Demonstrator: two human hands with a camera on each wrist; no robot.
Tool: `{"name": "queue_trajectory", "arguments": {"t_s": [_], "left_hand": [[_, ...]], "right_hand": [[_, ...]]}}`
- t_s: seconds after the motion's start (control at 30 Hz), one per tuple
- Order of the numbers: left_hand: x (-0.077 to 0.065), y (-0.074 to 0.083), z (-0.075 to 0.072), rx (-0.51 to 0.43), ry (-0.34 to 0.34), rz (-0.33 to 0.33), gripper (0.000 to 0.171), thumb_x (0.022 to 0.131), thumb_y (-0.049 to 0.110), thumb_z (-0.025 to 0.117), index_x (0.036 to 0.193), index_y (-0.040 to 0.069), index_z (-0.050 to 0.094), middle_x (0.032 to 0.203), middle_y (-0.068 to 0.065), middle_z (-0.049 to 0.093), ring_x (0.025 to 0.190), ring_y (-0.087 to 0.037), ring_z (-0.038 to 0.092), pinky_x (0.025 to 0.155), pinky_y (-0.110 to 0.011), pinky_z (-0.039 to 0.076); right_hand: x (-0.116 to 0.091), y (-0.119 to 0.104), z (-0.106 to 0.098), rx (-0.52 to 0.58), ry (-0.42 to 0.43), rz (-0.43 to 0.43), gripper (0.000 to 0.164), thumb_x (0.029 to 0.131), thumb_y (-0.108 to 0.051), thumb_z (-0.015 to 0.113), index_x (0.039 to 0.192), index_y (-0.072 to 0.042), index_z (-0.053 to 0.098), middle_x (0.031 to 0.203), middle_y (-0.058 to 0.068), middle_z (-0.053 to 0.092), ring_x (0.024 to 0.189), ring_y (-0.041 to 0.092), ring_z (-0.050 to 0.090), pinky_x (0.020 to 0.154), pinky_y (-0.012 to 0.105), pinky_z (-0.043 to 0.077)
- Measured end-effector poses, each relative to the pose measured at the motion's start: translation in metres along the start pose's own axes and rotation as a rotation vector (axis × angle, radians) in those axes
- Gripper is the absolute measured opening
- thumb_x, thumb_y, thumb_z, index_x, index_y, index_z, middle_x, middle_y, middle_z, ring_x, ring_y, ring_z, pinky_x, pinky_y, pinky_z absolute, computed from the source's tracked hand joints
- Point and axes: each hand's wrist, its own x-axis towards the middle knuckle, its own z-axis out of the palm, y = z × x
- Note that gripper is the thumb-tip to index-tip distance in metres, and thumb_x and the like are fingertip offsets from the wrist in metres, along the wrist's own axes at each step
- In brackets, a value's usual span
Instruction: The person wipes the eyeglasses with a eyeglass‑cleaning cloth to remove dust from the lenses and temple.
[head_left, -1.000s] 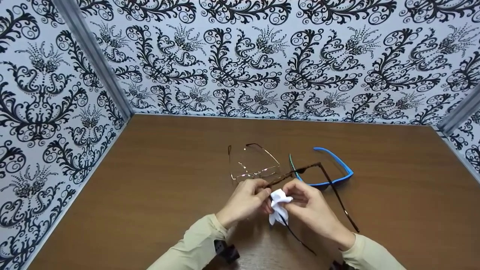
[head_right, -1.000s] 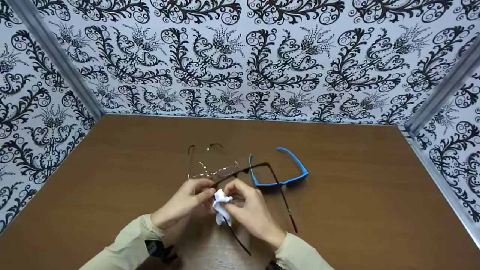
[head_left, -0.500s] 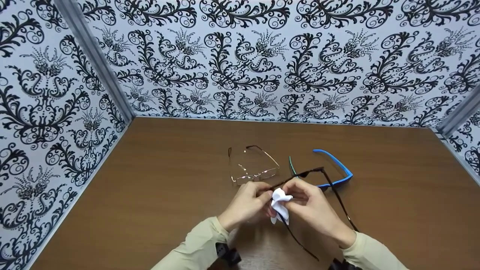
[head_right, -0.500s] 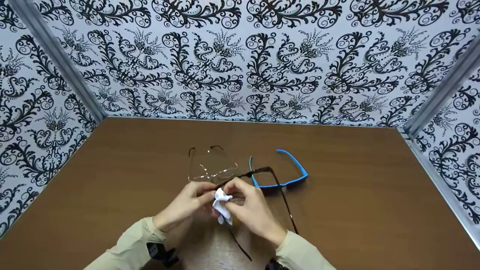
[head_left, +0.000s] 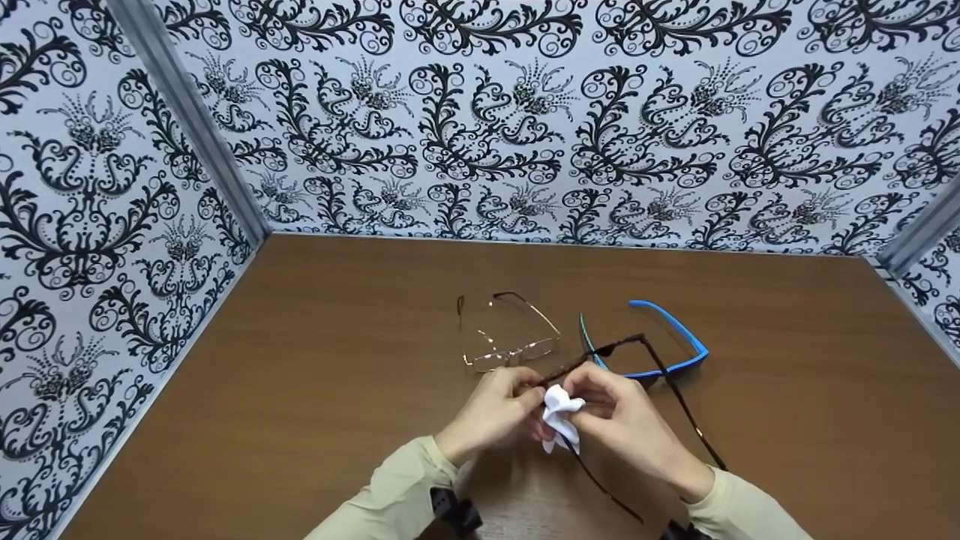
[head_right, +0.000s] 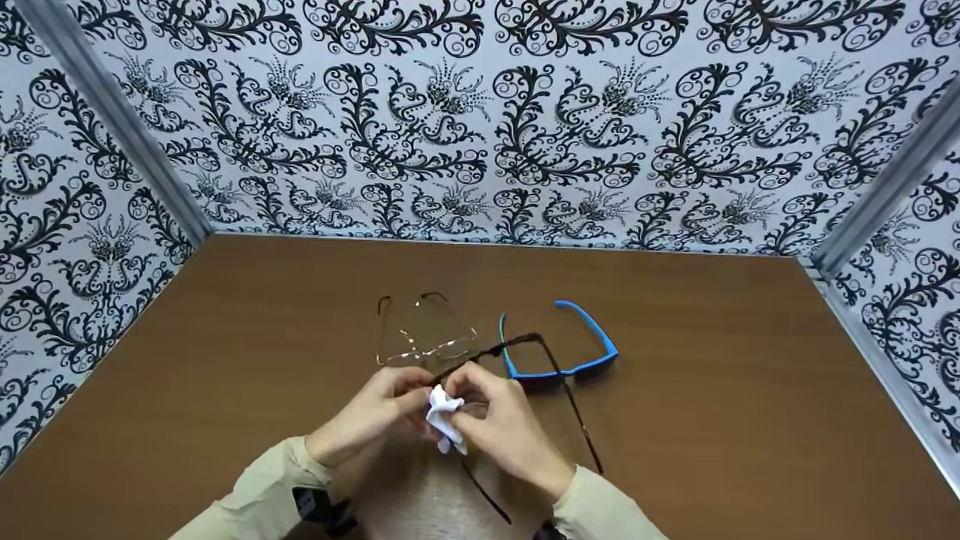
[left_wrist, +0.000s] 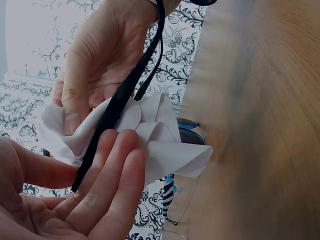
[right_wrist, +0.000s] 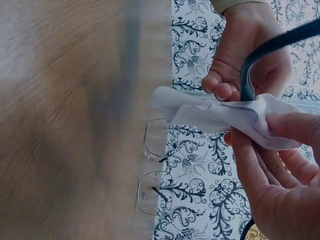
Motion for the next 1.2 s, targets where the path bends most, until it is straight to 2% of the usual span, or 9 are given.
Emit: {"name": "queue_trajectory", "arguments": {"t_s": [0.23,0.47,0.57,0.7,0.8,1.0,1.2], "left_hand": [[0.000,-0.002,-0.001,0.069,0.028,0.030,0.012,0.091,0.000,0.053,0.093,-0.007,0.063,0.070,-0.010,0.066,0.060,-0.032,0.067,0.058,-0.042,0.057],[-0.001,-0.002,-0.002,-0.071,0.005,0.005,0.015,0.094,-0.003,0.048,0.099,-0.011,0.060,0.071,-0.022,0.067,0.066,-0.043,0.066,0.062,-0.048,0.057],[-0.002,-0.002,-0.003,-0.080,0.014,-0.005,0.015,0.095,-0.003,0.048,0.099,-0.009,0.060,0.072,-0.022,0.067,0.067,-0.043,0.067,0.062,-0.045,0.057],[-0.001,-0.002,-0.005,-0.095,0.023,-0.008,0.014,0.095,-0.003,0.048,0.098,-0.009,0.060,0.072,-0.023,0.067,0.068,-0.045,0.066,0.063,-0.048,0.057],[-0.001,-0.002,-0.006,-0.086,0.032,0.002,0.013,0.095,-0.003,0.048,0.097,-0.009,0.060,0.072,-0.026,0.066,0.067,-0.047,0.065,0.064,-0.051,0.056],[-0.001,0.001,-0.011,-0.043,0.042,0.013,0.012,0.095,-0.003,0.048,0.096,-0.009,0.059,0.074,-0.029,0.065,0.068,-0.045,0.065,0.063,-0.047,0.057],[0.000,-0.001,-0.012,-0.023,0.065,-0.003,0.011,0.095,-0.004,0.048,0.095,-0.008,0.058,0.071,-0.023,0.066,0.067,-0.042,0.067,0.062,-0.041,0.058]], "right_hand": [[-0.005,-0.002,0.000,-0.068,-0.009,-0.061,0.031,0.077,0.020,0.062,0.094,-0.005,0.059,0.091,0.005,0.064,0.083,0.016,0.067,0.068,0.033,0.058],[-0.014,-0.003,-0.001,-0.082,-0.036,-0.089,0.035,0.076,0.023,0.061,0.096,-0.005,0.059,0.091,0.005,0.064,0.082,0.015,0.066,0.067,0.036,0.058],[-0.019,-0.003,-0.002,-0.092,-0.050,-0.104,0.034,0.075,0.022,0.062,0.096,-0.005,0.059,0.091,0.005,0.064,0.082,0.014,0.066,0.066,0.036,0.058],[-0.024,-0.001,-0.005,-0.111,-0.067,-0.131,0.035,0.075,0.021,0.064,0.097,-0.006,0.060,0.090,0.005,0.065,0.081,0.013,0.066,0.064,0.035,0.058],[-0.029,0.001,-0.008,-0.119,-0.086,-0.155,0.034,0.076,0.021,0.065,0.097,-0.006,0.060,0.090,0.006,0.066,0.080,0.012,0.066,0.063,0.036,0.058],[-0.037,0.006,-0.013,-0.127,-0.127,-0.171,0.032,0.077,0.019,0.067,0.097,-0.005,0.059,0.089,0.006,0.066,0.080,0.011,0.065,0.061,0.034,0.058],[-0.043,0.009,-0.018,-0.138,-0.144,-0.189,0.034,0.075,0.020,0.067,0.097,-0.005,0.058,0.087,0.006,0.064,0.079,0.008,0.064,0.060,0.028,0.057]]}}
